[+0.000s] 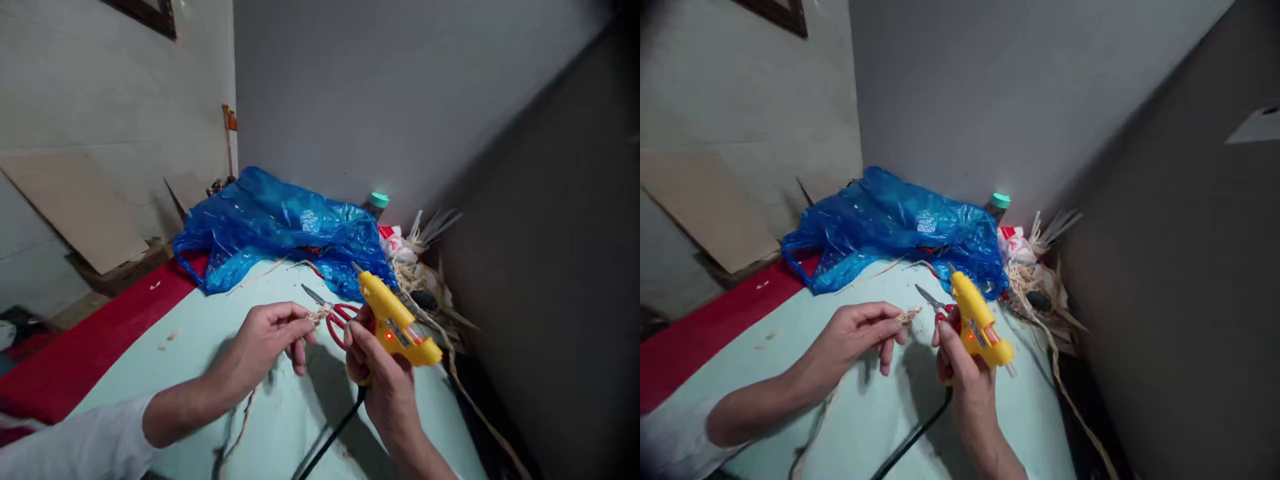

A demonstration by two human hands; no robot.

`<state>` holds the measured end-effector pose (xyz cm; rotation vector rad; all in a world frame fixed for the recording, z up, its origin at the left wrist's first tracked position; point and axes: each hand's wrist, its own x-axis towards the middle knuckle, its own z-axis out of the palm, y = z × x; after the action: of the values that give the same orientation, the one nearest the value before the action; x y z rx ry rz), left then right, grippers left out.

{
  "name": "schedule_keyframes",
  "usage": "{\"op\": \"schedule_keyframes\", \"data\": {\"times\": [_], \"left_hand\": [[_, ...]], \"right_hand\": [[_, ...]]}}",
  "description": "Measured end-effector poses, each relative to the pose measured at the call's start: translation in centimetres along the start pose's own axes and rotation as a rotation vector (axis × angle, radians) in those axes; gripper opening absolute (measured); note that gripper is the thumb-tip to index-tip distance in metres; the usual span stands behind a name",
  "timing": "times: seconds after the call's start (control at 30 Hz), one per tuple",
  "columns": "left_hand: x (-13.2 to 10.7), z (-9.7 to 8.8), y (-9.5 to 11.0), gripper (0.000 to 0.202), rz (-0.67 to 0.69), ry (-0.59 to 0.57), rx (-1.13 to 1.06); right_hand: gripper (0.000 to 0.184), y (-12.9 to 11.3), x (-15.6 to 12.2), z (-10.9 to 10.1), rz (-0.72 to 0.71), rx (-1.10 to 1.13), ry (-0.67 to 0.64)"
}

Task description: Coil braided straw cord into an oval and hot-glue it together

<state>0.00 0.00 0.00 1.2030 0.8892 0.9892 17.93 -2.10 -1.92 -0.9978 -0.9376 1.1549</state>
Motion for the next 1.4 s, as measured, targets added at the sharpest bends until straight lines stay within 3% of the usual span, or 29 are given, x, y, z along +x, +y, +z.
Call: {"op": "schedule_keyframes", "data": {"times": [0.17,0.4,0.6,0.7,0.97,1.17,1.4], "left_hand": [[0.1,1.0,0.9,0.019,0.030,0.051,0.008],[-0.7,2.1,0.8,0.025,0.104,0.037,0.208],[-0.8,2.2,0.4,0.024,0.347,0.112,0.475],[-0.7,2.1,0.2,0.022,0.392,0.156,0.524],[-0.7,2.2,-0.7,0.019,0.557,0.176,0.658],[-0.8,2.0,-0.9,0.026,0.545,0.124,0.604],[-0.3,1.6,-0.7,0.039,0.182,-0.041,0.472]], "right_hand": [[0.032,-0.2,0.7,0.0,-0.038,-0.006,0.016],[0.032,-0.7,0.6,0.1,-0.087,-0.031,-0.002],[0.028,-1.0,0.5,0.3,-0.120,-0.048,-0.045],[0.022,-1.1,0.6,0.2,-0.131,-0.053,-0.075],[0.030,-0.7,-0.1,0.7,-0.083,-0.092,-0.091],[0.026,-0.8,-0.1,0.9,-0.053,-0.034,-0.107],[0.029,-0.2,0.6,1.0,-0.023,0.009,-0.092]]}}
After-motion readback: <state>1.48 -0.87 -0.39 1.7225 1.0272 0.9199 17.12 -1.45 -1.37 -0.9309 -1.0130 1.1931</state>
